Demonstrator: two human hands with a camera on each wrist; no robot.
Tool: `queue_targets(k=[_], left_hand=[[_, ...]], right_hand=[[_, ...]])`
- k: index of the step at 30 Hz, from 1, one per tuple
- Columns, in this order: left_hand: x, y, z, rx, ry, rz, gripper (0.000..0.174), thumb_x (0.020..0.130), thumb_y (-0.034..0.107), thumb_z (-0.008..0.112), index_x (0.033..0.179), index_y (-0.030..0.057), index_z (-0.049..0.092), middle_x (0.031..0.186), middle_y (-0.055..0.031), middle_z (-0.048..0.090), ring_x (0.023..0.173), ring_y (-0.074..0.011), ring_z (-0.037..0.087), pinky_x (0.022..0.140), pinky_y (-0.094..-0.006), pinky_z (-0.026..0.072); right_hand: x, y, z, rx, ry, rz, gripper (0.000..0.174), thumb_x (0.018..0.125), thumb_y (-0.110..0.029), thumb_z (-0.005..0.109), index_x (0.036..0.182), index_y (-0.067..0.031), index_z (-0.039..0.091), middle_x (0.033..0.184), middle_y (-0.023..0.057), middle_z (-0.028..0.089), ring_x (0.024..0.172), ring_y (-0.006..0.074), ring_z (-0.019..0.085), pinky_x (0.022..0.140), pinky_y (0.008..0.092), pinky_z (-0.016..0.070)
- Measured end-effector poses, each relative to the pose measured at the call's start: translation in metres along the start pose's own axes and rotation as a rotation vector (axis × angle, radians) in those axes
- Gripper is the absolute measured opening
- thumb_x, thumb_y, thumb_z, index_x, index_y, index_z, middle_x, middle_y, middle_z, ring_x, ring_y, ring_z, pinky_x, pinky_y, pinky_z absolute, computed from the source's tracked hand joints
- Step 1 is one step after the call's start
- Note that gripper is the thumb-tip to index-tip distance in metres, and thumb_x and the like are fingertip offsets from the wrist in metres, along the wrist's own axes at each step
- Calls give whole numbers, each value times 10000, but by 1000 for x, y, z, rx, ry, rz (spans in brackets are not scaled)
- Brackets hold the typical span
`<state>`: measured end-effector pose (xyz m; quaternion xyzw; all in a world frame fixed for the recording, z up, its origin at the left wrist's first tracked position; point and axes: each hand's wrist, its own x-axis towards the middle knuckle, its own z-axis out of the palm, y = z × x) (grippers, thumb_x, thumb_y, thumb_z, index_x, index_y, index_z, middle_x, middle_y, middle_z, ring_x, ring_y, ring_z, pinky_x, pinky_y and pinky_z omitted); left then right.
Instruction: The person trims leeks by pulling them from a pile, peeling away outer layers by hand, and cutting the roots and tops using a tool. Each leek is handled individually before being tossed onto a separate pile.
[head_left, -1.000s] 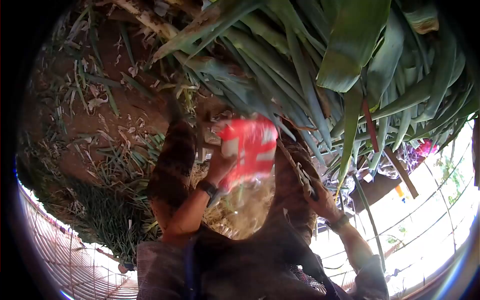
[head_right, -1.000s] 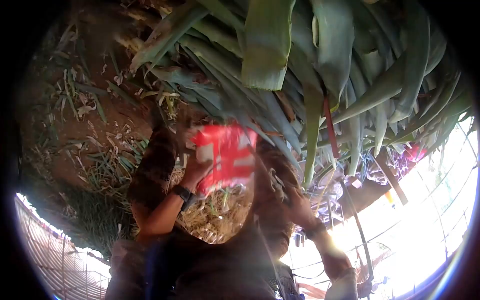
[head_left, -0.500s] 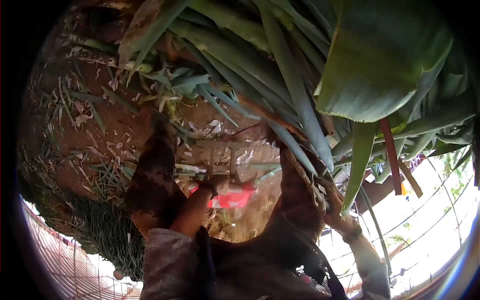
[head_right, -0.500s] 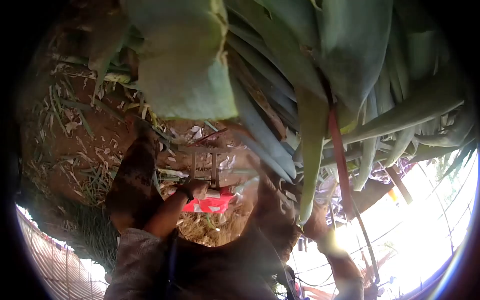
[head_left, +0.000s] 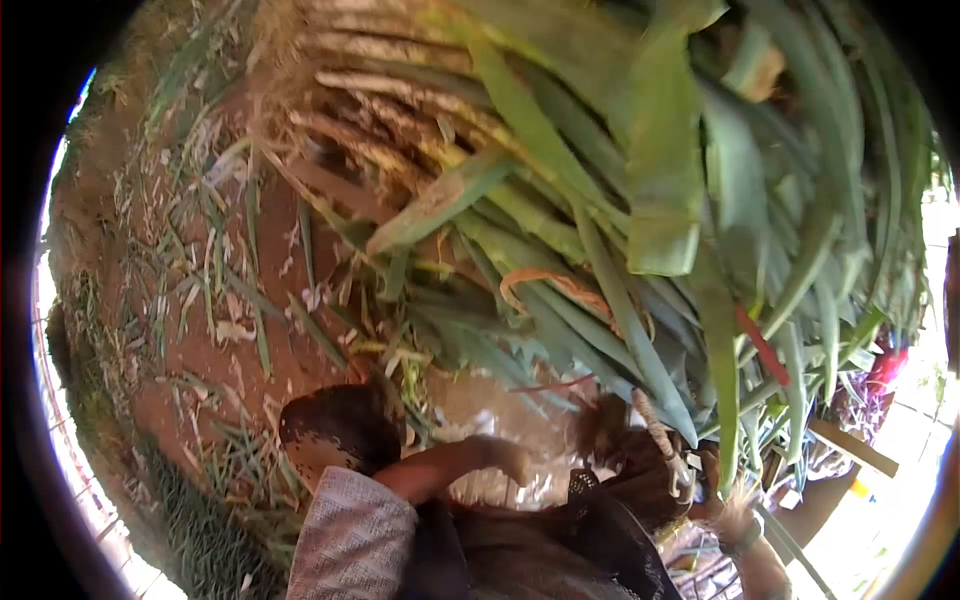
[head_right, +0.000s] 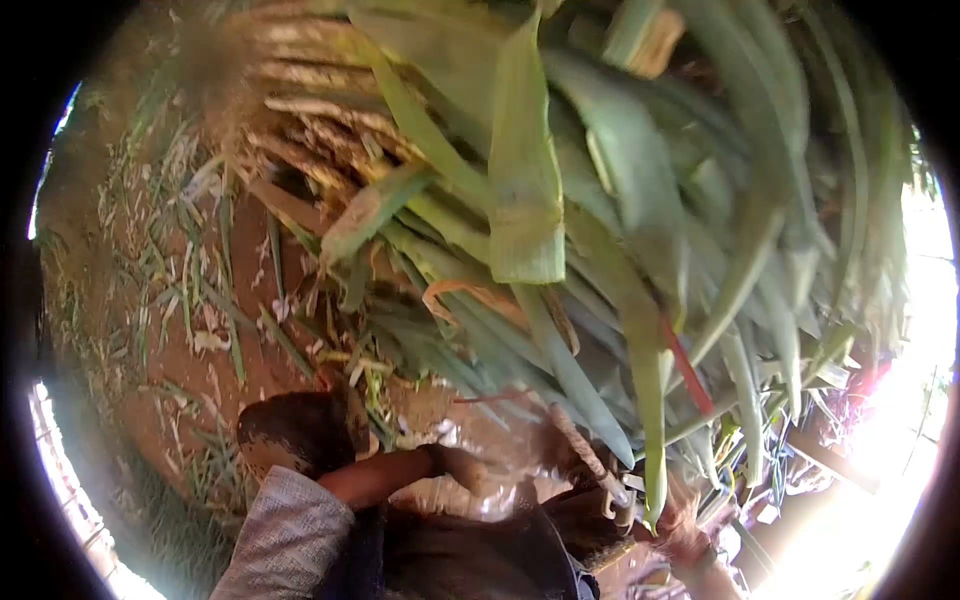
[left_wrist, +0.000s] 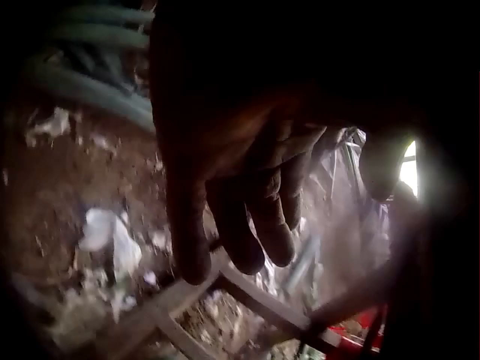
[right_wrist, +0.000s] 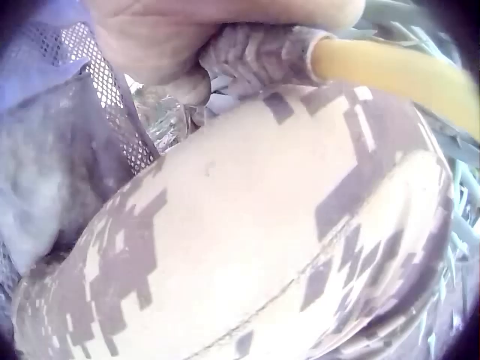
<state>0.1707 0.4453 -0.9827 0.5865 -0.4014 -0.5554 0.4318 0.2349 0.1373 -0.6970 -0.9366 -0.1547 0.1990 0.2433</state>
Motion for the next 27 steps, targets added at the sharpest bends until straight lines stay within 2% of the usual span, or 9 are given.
queue_targets(k=[7,11,13,16,19,21,23,24,27], left_hand=[[50,0,-23,214,89,96,321,869,360,629,960,61,704,738,-127,691,710,-335,662,703,-454,526],[55,55,-40,210,143,306,411,925,403,603,1199,97,629,1015,-177,678,903,-271,650,811,-432,507],[34,107,-57,270,195,205,344,906,359,627,1002,32,674,896,-134,678,708,-259,638,666,-415,511],[17,148,-50,439,846,664,363,953,357,613,1140,47,643,921,-128,672,792,-246,628,704,-380,507],[-42,227,-45,-319,775,423,393,999,340,581,1263,50,590,898,-54,652,837,-125,580,712,-279,478],[-36,238,-47,-324,978,704,407,1018,376,538,1224,27,579,1032,-55,652,851,-102,598,665,-261,485],[-71,283,-53,-360,1127,531,363,1020,374,536,1136,35,600,840,3,599,709,-60,536,555,-265,432],[-49,276,-66,-352,1352,810,370,1008,412,547,1048,50,613,742,37,530,608,-59,495,495,-278,409],[-74,280,-84,-622,1452,592,284,972,314,573,965,39,643,692,15,570,581,-101,529,486,-284,420]], right_hand=[[-25,6,26,-99,181,-179,488,667,-139,708,1115,10,583,929,140,639,813,340,627,694,434,510],[-39,-16,34,-152,255,-59,494,662,-115,740,1111,7,574,922,173,627,852,374,621,721,445,518],[-39,-31,39,-141,329,-71,399,737,-104,727,1096,6,591,876,182,635,789,362,639,698,431,514],[-37,-36,42,-112,351,-25,407,771,-171,747,1128,-23,618,902,202,660,821,366,657,713,427,519],[-27,-85,17,-114,274,99,322,813,-212,726,1046,-27,602,905,222,659,859,435,640,749,479,508],[-10,-111,3,-198,298,-95,280,819,-179,707,1027,-40,580,888,217,659,833,440,635,714,492,502],[13,-125,1,-166,376,-144,294,817,-173,707,1038,-38,567,898,210,659,823,439,635,699,495,506],[25,-129,-2,-186,396,-246,304,818,-169,706,1045,-35,554,912,209,658,812,431,642,682,491,514],[44,-178,-3,-305,353,-219,437,798,-138,716,1191,-71,536,1058,196,653,956,398,650,798,486,523]])
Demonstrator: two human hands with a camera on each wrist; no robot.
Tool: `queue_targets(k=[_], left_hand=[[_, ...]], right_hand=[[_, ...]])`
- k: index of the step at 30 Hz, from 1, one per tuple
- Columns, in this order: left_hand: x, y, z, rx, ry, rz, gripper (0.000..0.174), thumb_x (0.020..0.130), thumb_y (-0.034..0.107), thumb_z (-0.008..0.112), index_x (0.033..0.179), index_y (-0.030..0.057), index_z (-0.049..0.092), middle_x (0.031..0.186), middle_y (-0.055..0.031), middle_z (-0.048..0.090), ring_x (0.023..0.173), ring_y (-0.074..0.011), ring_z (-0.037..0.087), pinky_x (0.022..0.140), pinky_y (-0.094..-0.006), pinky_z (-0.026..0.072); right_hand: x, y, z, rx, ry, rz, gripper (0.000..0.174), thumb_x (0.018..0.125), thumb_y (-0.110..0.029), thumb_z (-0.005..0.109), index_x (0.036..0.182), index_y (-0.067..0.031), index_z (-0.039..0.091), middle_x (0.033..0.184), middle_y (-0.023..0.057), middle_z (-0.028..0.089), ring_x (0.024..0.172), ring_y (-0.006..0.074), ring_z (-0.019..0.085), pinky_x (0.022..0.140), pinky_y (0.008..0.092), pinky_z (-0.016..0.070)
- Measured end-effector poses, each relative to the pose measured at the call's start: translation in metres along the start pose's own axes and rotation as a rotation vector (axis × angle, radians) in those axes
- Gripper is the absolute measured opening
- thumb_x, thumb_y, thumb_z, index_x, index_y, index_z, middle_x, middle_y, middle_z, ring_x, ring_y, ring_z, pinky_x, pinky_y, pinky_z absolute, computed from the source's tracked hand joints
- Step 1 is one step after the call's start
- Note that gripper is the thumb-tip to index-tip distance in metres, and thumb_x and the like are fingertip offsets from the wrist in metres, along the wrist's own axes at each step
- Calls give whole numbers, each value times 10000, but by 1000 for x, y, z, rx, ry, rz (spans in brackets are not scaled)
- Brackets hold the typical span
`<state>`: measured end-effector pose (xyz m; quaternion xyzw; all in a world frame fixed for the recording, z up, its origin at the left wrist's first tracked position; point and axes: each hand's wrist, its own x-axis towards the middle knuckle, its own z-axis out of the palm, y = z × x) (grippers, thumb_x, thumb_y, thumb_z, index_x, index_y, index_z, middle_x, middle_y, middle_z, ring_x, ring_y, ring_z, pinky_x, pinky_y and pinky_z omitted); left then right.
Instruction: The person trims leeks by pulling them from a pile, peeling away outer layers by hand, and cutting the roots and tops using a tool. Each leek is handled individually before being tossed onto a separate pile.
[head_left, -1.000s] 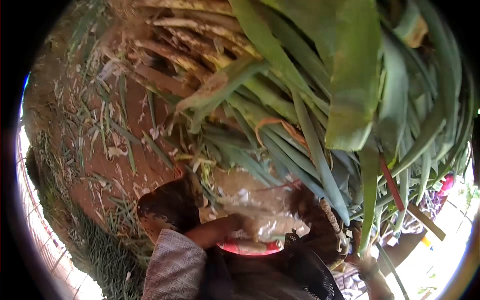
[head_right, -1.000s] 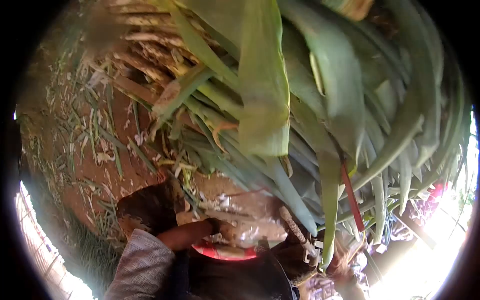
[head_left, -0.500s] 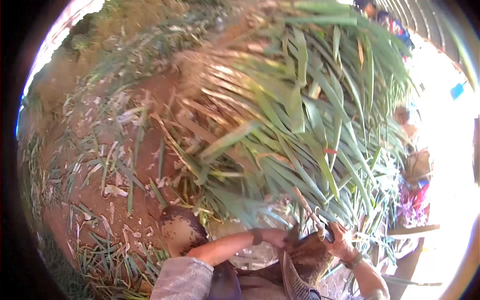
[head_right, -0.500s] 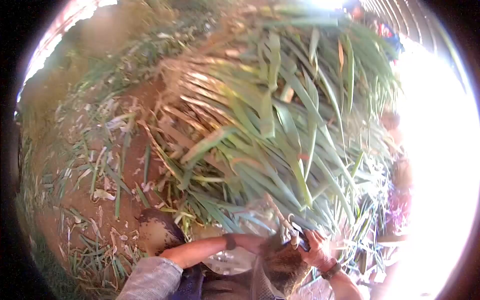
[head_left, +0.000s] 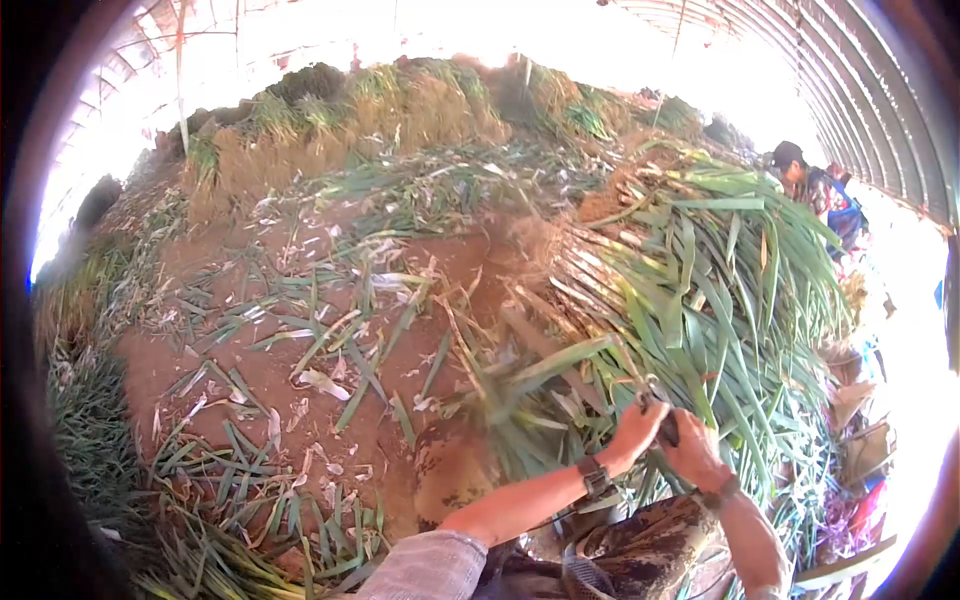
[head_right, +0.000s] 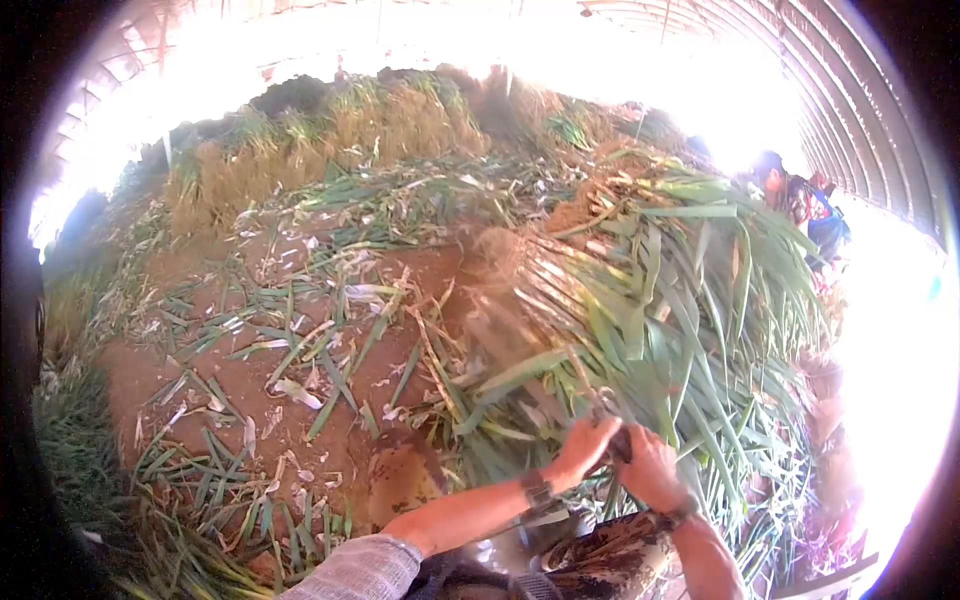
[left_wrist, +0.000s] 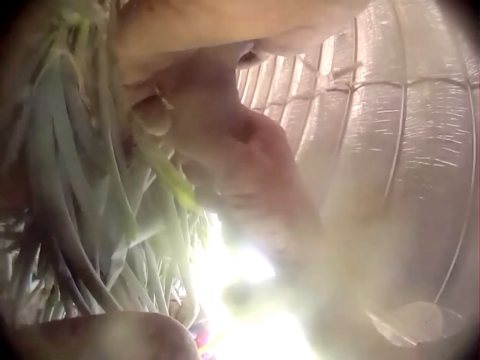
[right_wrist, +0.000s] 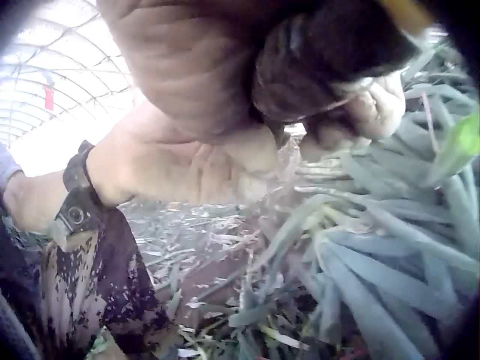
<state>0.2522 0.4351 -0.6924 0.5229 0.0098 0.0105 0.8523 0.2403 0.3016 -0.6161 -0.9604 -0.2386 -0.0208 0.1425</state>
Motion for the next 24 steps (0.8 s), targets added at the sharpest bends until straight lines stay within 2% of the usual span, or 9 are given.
queue_targets(k=[3,6,7,8,14,16,18,20,24], left_hand=[[13,19,-38,274,136,18,301,927,317,610,954,21,658,751,-31,634,630,-105,593,542,-286,488],[27,4,-78,4,222,53,187,920,218,631,1004,56,674,790,-33,657,665,-115,610,559,-287,499],[36,-11,-93,48,304,94,205,917,227,634,1018,52,671,831,-41,664,680,-144,630,570,-305,526],[33,0,-105,-35,267,-58,218,925,244,627,1022,55,676,843,-53,668,674,-173,640,566,-323,531],[21,-41,-155,-109,140,-154,394,963,377,563,1058,5,648,889,-108,703,789,-230,691,671,-360,566],[18,-47,-170,-137,115,-226,444,973,423,539,1086,4,634,906,-107,697,816,-238,688,703,-366,567],[14,-65,-195,-311,163,-397,528,980,506,495,1118,8,602,960,-99,677,852,-240,678,727,-371,561],[15,-139,-249,-264,214,-422,558,985,543,454,1122,16,579,992,-92,651,864,-234,662,717,-403,562],[17,-238,-338,195,662,-355,337,897,345,584,959,23,660,746,-83,664,713,-237,672,621,-408,521]], right_hand=[[30,-18,14,-22,50,-84,632,762,-191,756,1290,-17,457,1217,225,570,1153,407,540,947,504,455],[57,-24,45,-10,-29,-107,759,737,-231,781,1351,4,403,1313,250,490,1245,430,439,1013,498,413],[65,-27,54,7,15,-163,751,733,-238,787,1338,4,413,1300,251,497,1239,430,447,1012,497,419],[68,-29,65,28,47,-215,744,730,-245,792,1325,4,422,1287,252,505,1233,430,455,1010,496,425],[91,-21,126,65,-258,-94,586,794,-285,726,1271,-41,487,1309,211,511,1252,418,445,976,526,439],[87,-1,161,114,-218,-155,522,818,-330,704,1210,-36,523,1191,226,595,1149,430,533,917,531,463],[84,17,187,177,-447,-91,483,829,-350,692,1156,-26,544,1041,233,650,1011,438,610,868,528,479],[79,24,196,195,-511,-75,453,821,-338,696,1116,-25,555,948,226,666,927,447,632,829,522,491],[85,38,216,180,-627,-67,385,821,-307,681,1047,-16,568,903,246,662,860,464,632,771,520,508]])
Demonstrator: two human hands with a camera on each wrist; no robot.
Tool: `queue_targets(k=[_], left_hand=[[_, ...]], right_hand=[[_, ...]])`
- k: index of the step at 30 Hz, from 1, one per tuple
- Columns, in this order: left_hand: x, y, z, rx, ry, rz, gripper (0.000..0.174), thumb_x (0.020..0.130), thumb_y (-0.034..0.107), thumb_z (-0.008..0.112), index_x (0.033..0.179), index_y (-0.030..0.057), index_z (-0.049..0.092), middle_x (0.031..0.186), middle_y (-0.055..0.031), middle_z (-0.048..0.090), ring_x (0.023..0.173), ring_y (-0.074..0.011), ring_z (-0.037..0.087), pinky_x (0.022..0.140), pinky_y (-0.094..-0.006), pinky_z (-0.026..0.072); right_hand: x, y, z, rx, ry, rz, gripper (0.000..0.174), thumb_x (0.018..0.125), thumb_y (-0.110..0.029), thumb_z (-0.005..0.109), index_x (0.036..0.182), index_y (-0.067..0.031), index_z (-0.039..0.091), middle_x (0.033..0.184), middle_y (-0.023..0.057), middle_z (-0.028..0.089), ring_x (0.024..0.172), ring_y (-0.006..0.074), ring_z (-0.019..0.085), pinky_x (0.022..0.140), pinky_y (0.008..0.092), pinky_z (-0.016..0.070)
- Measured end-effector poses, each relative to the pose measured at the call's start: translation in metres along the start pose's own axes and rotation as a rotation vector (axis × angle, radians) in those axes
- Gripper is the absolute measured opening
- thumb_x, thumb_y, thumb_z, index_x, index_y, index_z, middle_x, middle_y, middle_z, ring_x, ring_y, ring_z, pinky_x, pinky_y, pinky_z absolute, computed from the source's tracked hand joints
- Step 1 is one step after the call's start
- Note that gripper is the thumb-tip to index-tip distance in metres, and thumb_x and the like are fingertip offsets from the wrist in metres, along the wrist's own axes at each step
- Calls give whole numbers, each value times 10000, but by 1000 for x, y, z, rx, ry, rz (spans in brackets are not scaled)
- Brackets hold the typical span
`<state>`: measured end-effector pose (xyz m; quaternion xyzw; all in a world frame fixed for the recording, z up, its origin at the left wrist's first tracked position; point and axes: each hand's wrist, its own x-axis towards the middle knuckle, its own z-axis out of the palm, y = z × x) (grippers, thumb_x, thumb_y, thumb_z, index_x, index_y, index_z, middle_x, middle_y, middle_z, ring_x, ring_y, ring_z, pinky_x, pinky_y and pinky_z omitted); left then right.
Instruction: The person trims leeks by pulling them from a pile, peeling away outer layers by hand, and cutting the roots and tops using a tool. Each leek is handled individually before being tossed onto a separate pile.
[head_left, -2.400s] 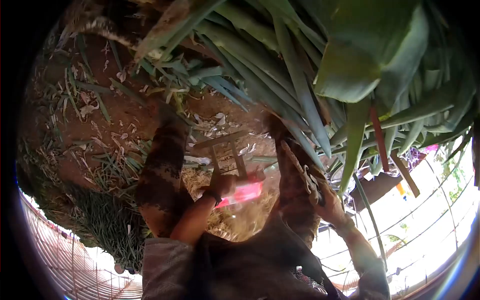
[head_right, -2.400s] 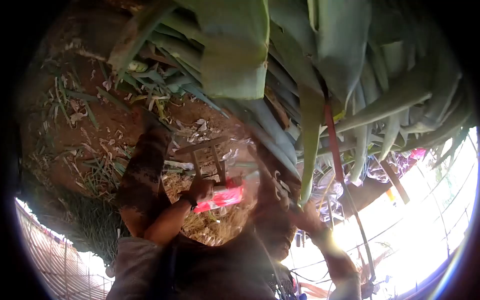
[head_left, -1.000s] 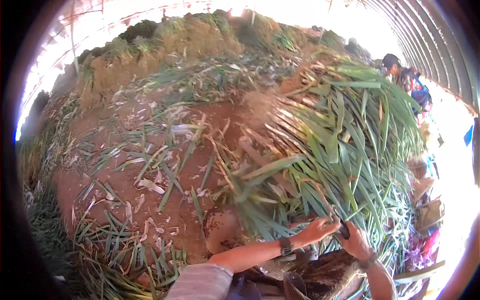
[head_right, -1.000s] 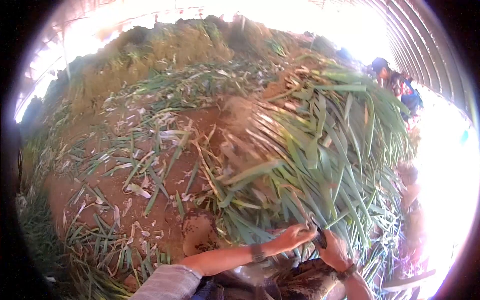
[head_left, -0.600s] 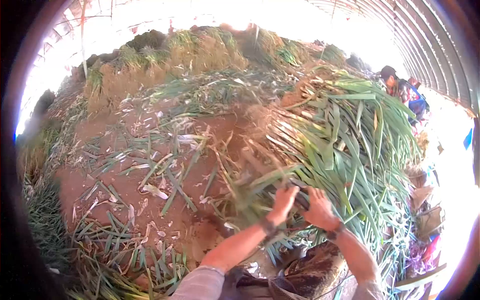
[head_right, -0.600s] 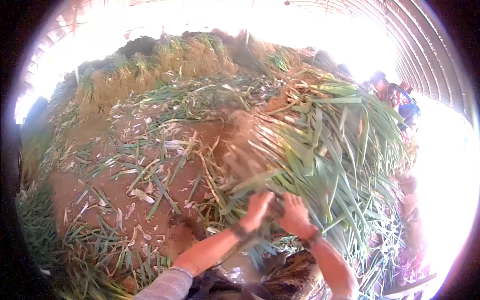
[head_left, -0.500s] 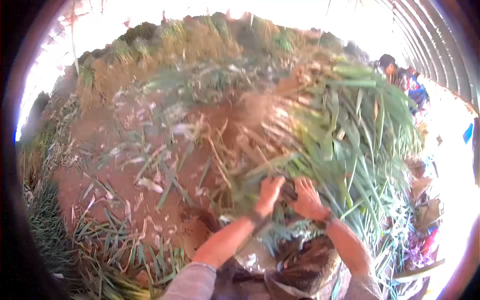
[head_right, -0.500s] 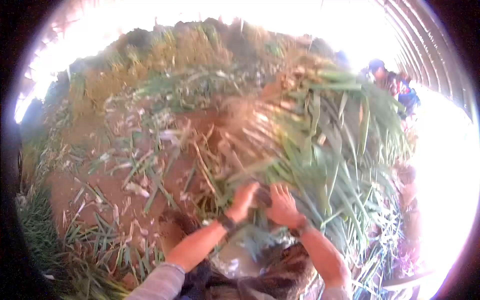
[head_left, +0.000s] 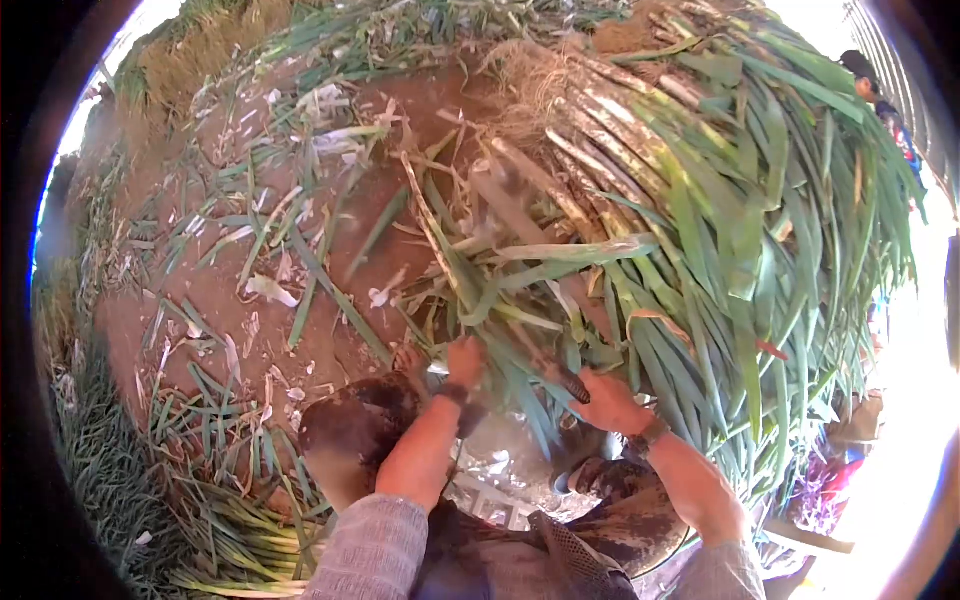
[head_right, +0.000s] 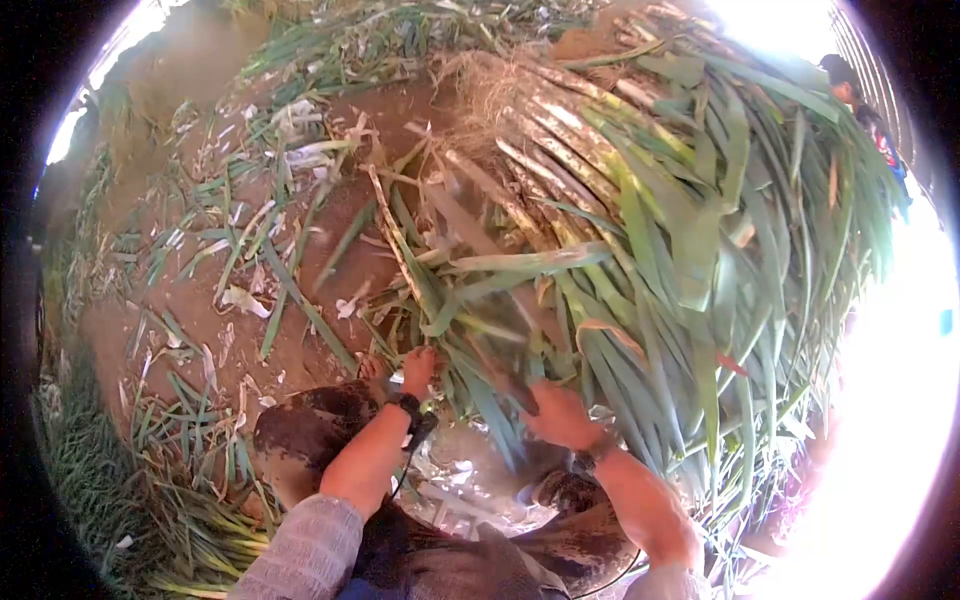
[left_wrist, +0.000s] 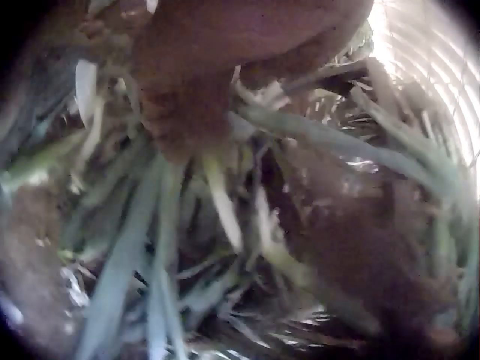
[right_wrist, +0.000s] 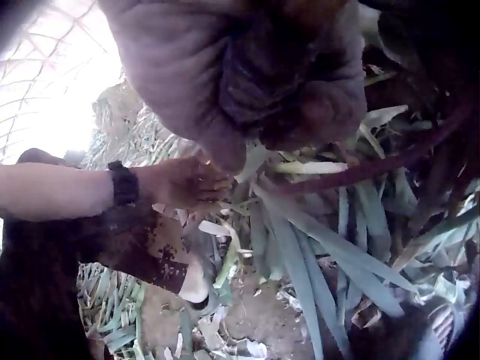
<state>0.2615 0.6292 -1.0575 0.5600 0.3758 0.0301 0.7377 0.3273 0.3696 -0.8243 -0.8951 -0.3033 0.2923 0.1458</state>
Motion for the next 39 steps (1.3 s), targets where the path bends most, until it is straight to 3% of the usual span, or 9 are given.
queue_targets(k=[6,8,11,15,21,24,32,34,39], left_hand=[[90,-117,-19,745,-68,412,281,810,212,589,995,15,664,863,-248,676,835,-434,654,731,-476,531],[102,-124,-11,427,14,159,303,808,203,597,1040,16,651,877,-251,678,883,-435,658,776,-489,529],[82,-61,3,888,244,220,313,831,192,600,1080,4,630,942,-237,685,794,-403,654,717,-468,531],[77,-18,15,-165,254,-105,327,850,190,641,1134,28,632,955,-42,637,808,-159,598,705,-313,510],[84,12,10,-316,129,-384,570,915,386,629,1368,66,494,1217,-79,565,1117,-246,514,965,-478,420],[95,1,13,-307,101,-337,350,873,368,640,1121,121,633,1019,-32,604,958,-215,560,779,-448,460],[81,27,45,-338,-43,-116,299,896,308,567,1045,66,659,897,-12,659,767,-234,588,716,-368,460],[94,16,48,142,61,79,309,898,308,537,1015,46,654,901,-38,674,769,-250,604,733,-372,479],[104,9,48,-134,267,-17,354,855,172,611,1140,-31,557,1025,-134,640,869,-262,603,777,-379,493]], right_hand=[[16,14,13,51,-107,85,370,820,-284,678,1031,-3,563,874,263,656,808,470,633,735,526,509],[18,8,6,74,-114,112,373,820,-283,679,1032,0,562,875,264,657,817,468,633,737,525,506],[21,1,-6,122,-119,134,380,829,-296,681,1036,-2,559,885,256,657,831,457,635,732,517,500],[24,-6,-15,148,-153,209,371,839,-305,681,1029,-9,561,916,237,651,867,435,636,740,502,493],[20,-1,-9,155,-103,133,408,831,-301,731,1037,-10,533,826,242,641,800,459,629,681,500,494],[19,-3,-12,151,-65,95,401,828,-296,730,1041,-11,545,849,238,645,817,457,627,697,497,494],[15,-24,-32,180,-174,160,459,822,-251,697,1163,13,539,988,255,652,914,452,628,786,492,507],[12,-19,-25,145,-79,124,464,821,-264,704,1171,-5,545,951,251,661,911,450,633,790,499,507],[7,-7,-15,103,-87,178,458,827,-289,707,1186,-48,552,970,235,667,916,437,641,792,502,507]])
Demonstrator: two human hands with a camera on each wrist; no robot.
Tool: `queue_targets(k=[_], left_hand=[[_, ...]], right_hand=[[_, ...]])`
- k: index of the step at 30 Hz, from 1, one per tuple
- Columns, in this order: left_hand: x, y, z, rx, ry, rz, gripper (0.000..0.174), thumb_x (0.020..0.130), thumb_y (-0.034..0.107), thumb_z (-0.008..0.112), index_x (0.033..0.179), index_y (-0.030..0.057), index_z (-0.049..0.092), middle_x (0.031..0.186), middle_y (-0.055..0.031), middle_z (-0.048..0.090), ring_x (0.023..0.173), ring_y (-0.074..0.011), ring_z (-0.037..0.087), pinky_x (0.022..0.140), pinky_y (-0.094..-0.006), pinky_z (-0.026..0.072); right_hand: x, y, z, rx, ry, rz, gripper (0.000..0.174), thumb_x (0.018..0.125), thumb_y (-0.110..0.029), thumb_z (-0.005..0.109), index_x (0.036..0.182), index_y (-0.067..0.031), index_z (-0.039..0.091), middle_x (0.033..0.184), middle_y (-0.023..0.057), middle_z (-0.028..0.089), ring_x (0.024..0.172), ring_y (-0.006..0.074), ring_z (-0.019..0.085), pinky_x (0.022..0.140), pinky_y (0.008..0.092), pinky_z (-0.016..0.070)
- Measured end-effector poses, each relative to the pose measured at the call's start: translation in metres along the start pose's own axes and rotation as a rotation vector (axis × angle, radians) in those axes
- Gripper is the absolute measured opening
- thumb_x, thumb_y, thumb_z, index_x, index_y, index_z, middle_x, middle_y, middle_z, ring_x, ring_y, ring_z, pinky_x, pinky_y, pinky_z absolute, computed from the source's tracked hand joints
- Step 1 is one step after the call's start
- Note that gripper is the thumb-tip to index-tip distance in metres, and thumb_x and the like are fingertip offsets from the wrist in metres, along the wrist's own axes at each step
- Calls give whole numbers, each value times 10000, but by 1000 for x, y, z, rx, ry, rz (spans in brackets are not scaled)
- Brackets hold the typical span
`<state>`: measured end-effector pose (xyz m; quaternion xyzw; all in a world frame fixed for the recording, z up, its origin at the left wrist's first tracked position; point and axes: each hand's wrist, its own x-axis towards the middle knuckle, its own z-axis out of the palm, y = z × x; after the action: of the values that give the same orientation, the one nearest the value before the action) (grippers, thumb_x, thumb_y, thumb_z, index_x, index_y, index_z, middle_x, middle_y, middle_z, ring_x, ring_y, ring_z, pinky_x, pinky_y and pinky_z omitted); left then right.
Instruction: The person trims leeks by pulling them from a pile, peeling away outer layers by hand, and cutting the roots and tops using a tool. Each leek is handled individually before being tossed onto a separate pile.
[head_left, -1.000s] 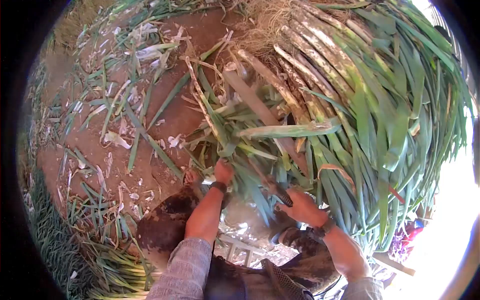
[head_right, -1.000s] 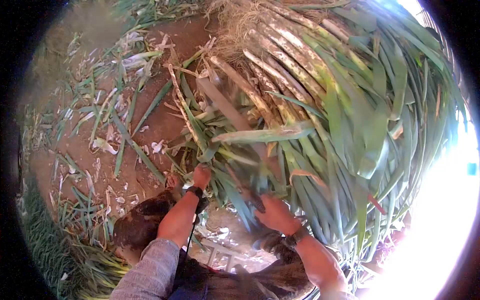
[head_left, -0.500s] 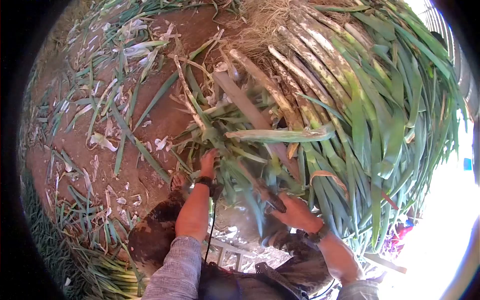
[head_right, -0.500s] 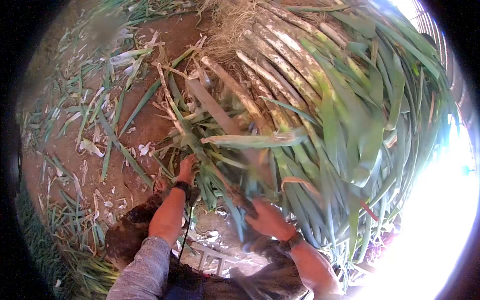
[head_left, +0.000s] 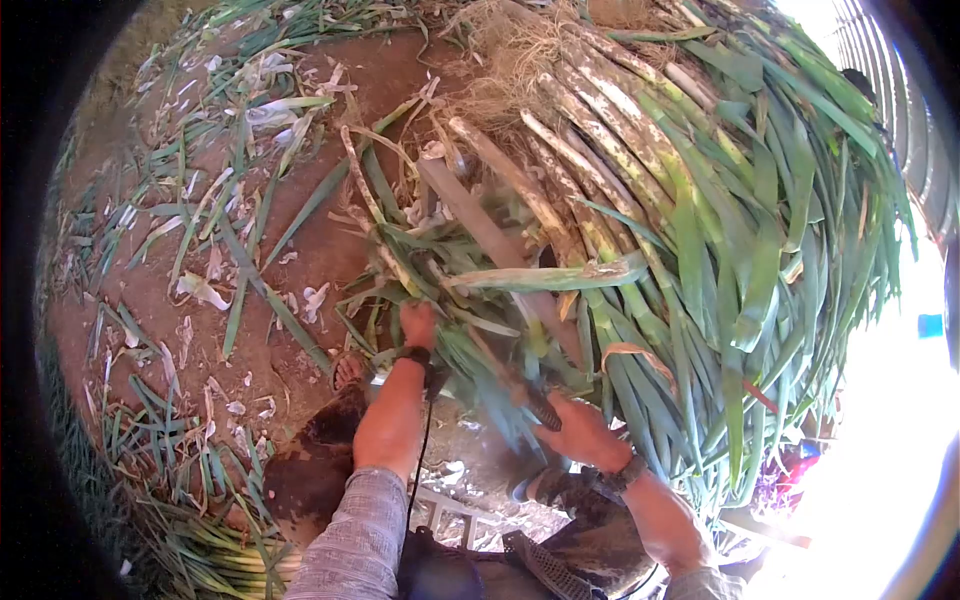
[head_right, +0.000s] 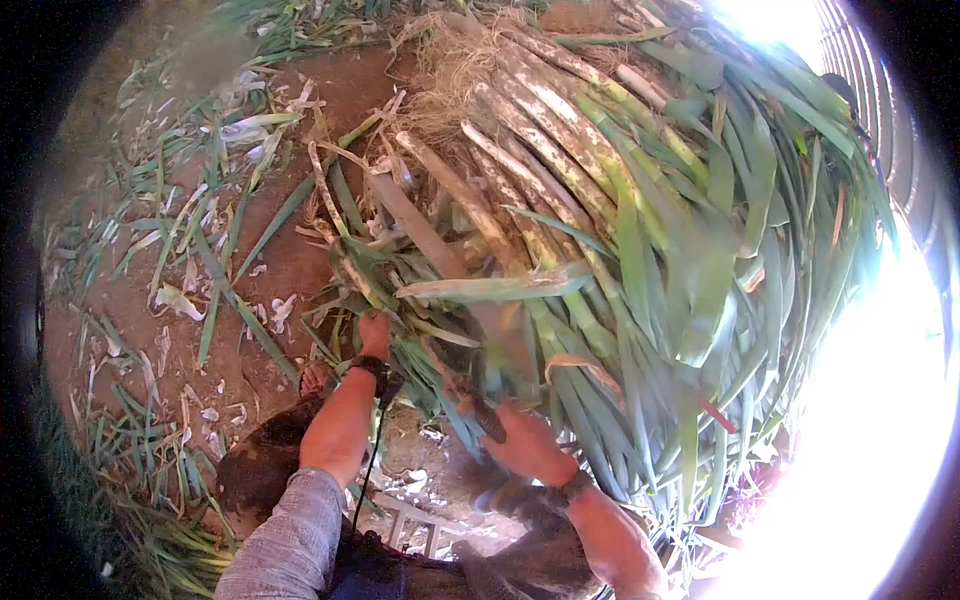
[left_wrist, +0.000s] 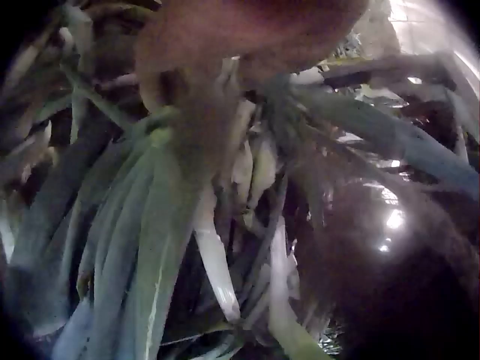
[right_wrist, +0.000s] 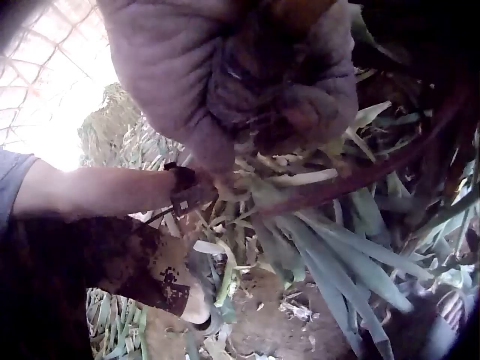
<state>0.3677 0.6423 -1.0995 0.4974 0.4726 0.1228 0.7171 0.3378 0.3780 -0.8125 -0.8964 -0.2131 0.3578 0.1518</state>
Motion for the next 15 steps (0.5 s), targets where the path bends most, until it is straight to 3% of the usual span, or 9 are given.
queue_targets(k=[3,7,8,9,11,13,15], left_hand=[[9,4,-7,162,145,75,360,874,163,658,1139,-47,534,1032,-137,629,893,-237,593,799,-364,478],[55,-35,-5,224,157,55,347,868,186,694,1082,-53,562,954,-116,633,835,-204,584,745,-349,477],[68,-39,-13,-21,-36,-14,342,858,195,708,1053,-57,583,926,-103,639,803,-193,582,720,-342,479],[69,-50,-17,-9,-88,93,338,848,201,719,1035,-57,604,904,-92,645,778,-182,581,696,-337,477],[45,-30,-19,0,-188,310,332,830,213,740,998,-57,646,862,-71,656,728,-161,579,648,-328,475],[4,22,-16,92,-59,88,347,832,232,738,1018,-48,648,888,-60,653,746,-156,572,658,-342,465],[-10,25,-22,55,-9,128,375,837,266,745,1030,-40,647,871,-48,642,747,-148,561,663,-350,456]], right_hand=[[1,-3,-2,17,-47,44,455,833,-306,705,1185,-62,551,991,227,666,916,436,641,785,508,507],[4,-2,-9,69,-86,54,454,845,-325,690,1175,-50,544,998,226,660,928,434,639,791,514,508],[4,1,-8,70,-89,64,454,845,-325,690,1175,-50,544,998,226,660,928,434,639,791,514,508],[5,4,-6,44,-97,55,457,848,-327,685,1179,-45,543,1006,231,656,944,434,635,804,510,507],[4,2,-4,31,-96,31,461,852,-328,680,1184,-40,541,1015,236,652,959,433,632,817,506,506],[1,-4,-8,39,-86,32,457,856,-323,672,1189,-40,538,1015,242,652,954,442,629,820,506,507],[-4,-6,-9,32,-31,-54,449,855,-320,672,1178,-38,540,1019,244,651,949,447,629,814,510,507]])
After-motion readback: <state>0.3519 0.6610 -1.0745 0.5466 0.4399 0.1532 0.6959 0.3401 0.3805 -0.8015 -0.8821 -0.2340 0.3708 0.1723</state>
